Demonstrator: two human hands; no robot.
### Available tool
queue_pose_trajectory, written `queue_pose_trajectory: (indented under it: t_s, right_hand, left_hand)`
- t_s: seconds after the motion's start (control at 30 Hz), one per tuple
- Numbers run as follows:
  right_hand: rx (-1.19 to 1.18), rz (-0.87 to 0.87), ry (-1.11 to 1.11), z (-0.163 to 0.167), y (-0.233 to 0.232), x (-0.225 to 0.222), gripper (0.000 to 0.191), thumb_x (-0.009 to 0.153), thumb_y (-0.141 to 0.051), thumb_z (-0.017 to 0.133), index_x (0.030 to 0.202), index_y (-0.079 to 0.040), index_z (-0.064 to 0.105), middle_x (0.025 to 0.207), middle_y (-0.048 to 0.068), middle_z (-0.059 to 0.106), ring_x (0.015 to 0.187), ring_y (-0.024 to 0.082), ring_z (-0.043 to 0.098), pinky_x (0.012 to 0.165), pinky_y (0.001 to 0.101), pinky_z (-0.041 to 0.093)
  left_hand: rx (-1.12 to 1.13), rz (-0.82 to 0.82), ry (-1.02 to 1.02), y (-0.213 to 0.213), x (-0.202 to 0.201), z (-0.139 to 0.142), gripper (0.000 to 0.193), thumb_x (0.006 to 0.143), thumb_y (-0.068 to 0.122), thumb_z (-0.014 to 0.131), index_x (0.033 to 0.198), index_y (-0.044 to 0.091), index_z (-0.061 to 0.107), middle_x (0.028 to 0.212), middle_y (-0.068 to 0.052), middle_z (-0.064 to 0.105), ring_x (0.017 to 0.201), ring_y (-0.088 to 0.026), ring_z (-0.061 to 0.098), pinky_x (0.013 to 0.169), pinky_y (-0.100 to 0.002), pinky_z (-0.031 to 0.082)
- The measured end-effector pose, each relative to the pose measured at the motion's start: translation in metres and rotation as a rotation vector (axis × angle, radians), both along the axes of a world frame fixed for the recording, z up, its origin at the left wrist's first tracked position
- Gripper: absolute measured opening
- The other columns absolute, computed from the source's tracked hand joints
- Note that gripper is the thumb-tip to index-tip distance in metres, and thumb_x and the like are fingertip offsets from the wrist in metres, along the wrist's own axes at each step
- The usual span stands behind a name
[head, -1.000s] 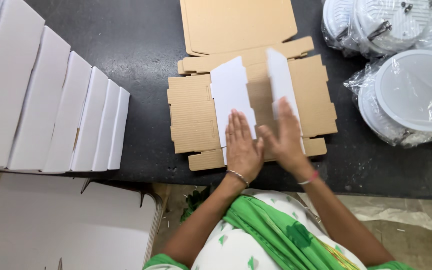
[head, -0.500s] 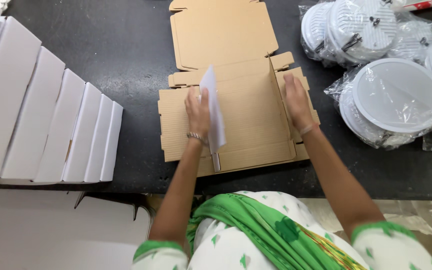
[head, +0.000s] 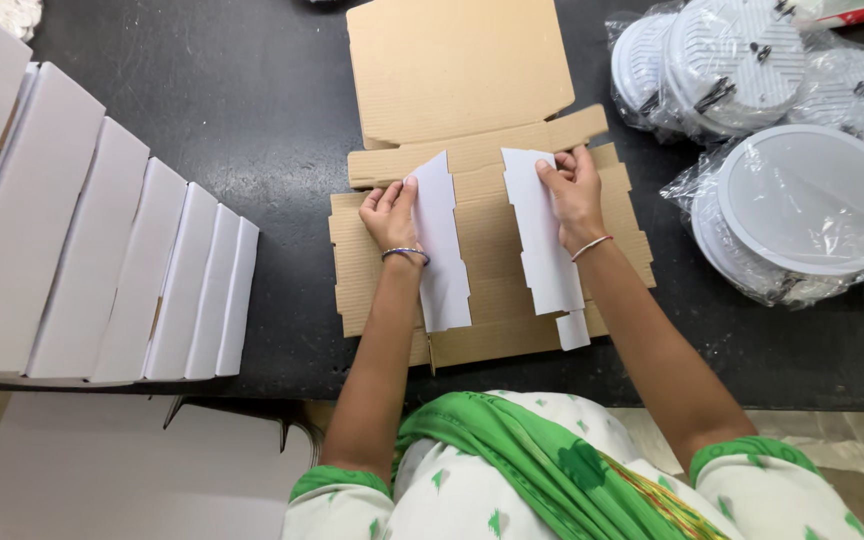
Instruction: The person folds flat cardboard blanks into white boxes at a workbench. They press the inner white liner into the kraft outer carton, fold the side flaps, close the lid, and stack the finished box on a pile of completed boxes, repeating the cycle.
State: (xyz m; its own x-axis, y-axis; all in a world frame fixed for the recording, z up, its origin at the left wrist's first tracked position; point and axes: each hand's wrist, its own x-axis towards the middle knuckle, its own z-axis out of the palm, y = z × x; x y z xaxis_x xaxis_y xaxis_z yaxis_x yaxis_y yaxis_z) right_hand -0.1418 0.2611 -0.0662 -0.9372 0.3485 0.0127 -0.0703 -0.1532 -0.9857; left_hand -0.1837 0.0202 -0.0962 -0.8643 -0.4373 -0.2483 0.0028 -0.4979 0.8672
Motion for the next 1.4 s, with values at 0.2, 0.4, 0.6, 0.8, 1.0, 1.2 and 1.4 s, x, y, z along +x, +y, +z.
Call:
queue_pose_trajectory:
  t_s: [0.2,0.4,0.6,0.8,1.0,1.2,1.4]
  right_hand:
    - [0.871,-0.094,-0.171,-0.016,-0.019,-0.002,0.058,0.102,-0.032,0.059,0.153,-0.010,0.045,0.140,0.014,0.048,0.120,0.032,0.039,0.105,0.0478,0.032]
    - [1.379,0.027,-0.050,-0.010,-0.033,-0.002,0.060,0.103,-0.047,0.058,0.146,-0.005,0.055,0.144,0.016,0.048,0.124,0.036,0.041,0.100,0.0519,0.034]
    - [1.292,0.059,0.166,-0.001,-0.014,-0.017,0.043,0.108,-0.043,0.052,0.117,-0.005,0.069,0.123,0.012,0.063,0.117,0.030,0.054,0.101,0.0421,0.042]
    - [0.264,0.267,-0.073,0.020,0.030,-0.046,0.064,0.111,-0.060,0.035,0.093,-0.003,0.058,0.099,0.003,0.071,0.095,0.012,0.065,0.087,0.0262,0.052]
    - [0.236,0.324,-0.101,0.030,0.054,-0.003,0.070,0.105,-0.066,0.032,0.126,-0.007,0.064,0.114,-0.003,0.068,0.103,0.009,0.065,0.092,0.0259,0.053]
    - [0.170,-0.067,0.023,0.024,0.055,0.153,0.053,0.117,-0.050,0.032,0.108,-0.005,0.058,0.095,0.004,0.063,0.087,0.012,0.062,0.080,0.0261,0.055]
    - [0.843,0.146,-0.011,0.039,-0.007,0.253,0.029,0.106,-0.029,0.056,0.117,-0.005,0.068,0.110,0.011,0.070,0.100,0.023,0.067,0.087,0.0356,0.053]
  left_hand:
    - [-1.127,-0.112,0.240,0.003,0.011,-0.003,0.049,0.100,0.019,0.065,0.147,0.008,0.058,0.148,-0.011,0.062,0.129,-0.028,0.061,0.116,-0.042,0.035]
    - [-1.700,-0.327,0.216,0.006,0.020,0.021,0.051,0.097,0.039,0.062,0.138,0.010,0.060,0.145,-0.012,0.058,0.123,-0.036,0.051,0.107,-0.044,0.037]
    - [-1.612,-0.471,0.285,0.000,-0.006,0.027,0.040,0.101,0.040,0.058,0.118,0.005,0.068,0.128,-0.010,0.064,0.118,-0.035,0.054,0.099,-0.043,0.047]
    - [-0.704,-0.484,0.155,-0.031,-0.054,0.036,0.052,0.102,0.045,0.038,0.082,0.002,0.058,0.100,-0.013,0.081,0.084,-0.019,0.069,0.083,-0.034,0.056]
    - [-0.467,-0.558,0.124,-0.052,-0.026,0.042,0.047,0.113,0.050,0.038,0.110,0.009,0.060,0.091,-0.012,0.050,0.082,-0.020,0.046,0.074,-0.037,0.040]
    - [-0.767,0.046,0.369,-0.092,0.152,0.055,0.025,0.112,0.021,0.039,0.100,0.002,0.051,0.101,-0.007,0.045,0.091,-0.020,0.049,0.086,-0.036,0.045]
    - [-1.249,-0.707,0.518,-0.055,0.265,0.062,0.042,0.090,0.016,0.073,0.127,0.003,0.058,0.135,-0.015,0.062,0.129,-0.037,0.058,0.109,-0.045,0.046]
